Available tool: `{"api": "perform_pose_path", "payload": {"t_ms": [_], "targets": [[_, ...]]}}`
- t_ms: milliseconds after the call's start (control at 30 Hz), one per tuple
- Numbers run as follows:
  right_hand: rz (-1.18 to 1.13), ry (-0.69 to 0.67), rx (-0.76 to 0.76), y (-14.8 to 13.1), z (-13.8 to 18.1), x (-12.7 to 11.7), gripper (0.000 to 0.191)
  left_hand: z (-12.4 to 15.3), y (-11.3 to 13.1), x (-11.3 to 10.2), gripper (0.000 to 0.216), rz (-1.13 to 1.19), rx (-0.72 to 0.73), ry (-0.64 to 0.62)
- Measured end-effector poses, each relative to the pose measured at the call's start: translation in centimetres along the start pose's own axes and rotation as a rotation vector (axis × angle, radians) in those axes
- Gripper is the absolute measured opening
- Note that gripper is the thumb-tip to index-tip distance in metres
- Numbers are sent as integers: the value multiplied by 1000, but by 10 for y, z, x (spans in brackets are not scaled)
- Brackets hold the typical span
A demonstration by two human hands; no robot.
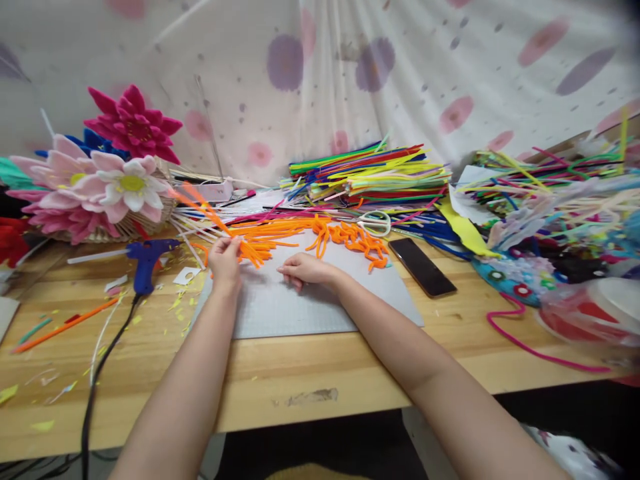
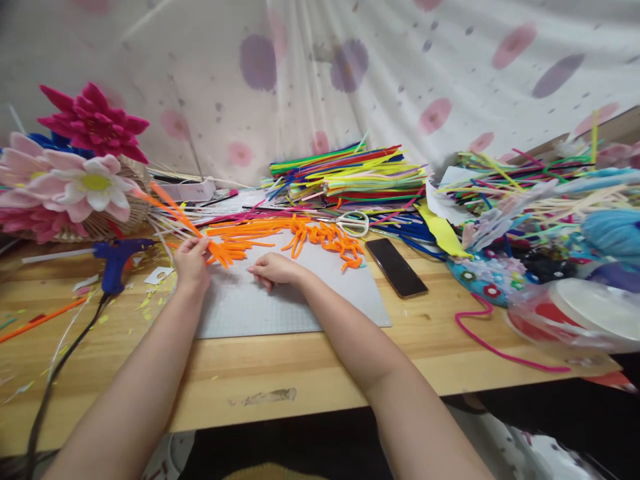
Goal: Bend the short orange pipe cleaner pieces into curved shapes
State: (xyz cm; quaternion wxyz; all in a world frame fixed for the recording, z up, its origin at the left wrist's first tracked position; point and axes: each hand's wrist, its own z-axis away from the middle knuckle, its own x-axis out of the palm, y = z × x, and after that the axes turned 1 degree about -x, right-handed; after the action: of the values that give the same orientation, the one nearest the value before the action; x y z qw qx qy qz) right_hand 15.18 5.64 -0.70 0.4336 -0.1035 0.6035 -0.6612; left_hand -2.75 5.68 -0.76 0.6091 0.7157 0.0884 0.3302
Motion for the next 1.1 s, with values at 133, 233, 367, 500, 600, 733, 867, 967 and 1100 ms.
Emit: {"api": "perform_pose_path", "payload": {"t_ms": [133, 233, 367, 500, 600, 733, 867, 967, 1100], "targets": [[-100, 55, -4, 5, 1, -7, 28, -11, 5, -16, 12, 117, -221, -128], [-101, 171, 19, 11, -8, -5, 25, -10, 1, -20, 14, 155, -224, -188], [161, 463, 78, 9, -25, 0, 16, -7, -3, -17, 17, 162, -213, -204], [427, 625, 18, -1, -44, 10, 24, -4, 2, -15, 16, 223, -296, -228], [499, 594, -5, -5, -54, 15, 18, -2, 8, -17, 13, 286, -408, -267], [370, 579, -141, 0, -50, 7, 15, -3, 9, -18, 13, 358, -448, -293], [65, 469, -148, 9, -23, -11, 18, -3, 2, -14, 13, 295, -451, -351], [-135, 392, -134, 17, -1, -22, 18, 2, -2, -9, 12, 180, -475, -418], [-235, 369, -165, 26, 17, -27, 20, 12, 3, -2, 13, 141, -480, -502]]}}
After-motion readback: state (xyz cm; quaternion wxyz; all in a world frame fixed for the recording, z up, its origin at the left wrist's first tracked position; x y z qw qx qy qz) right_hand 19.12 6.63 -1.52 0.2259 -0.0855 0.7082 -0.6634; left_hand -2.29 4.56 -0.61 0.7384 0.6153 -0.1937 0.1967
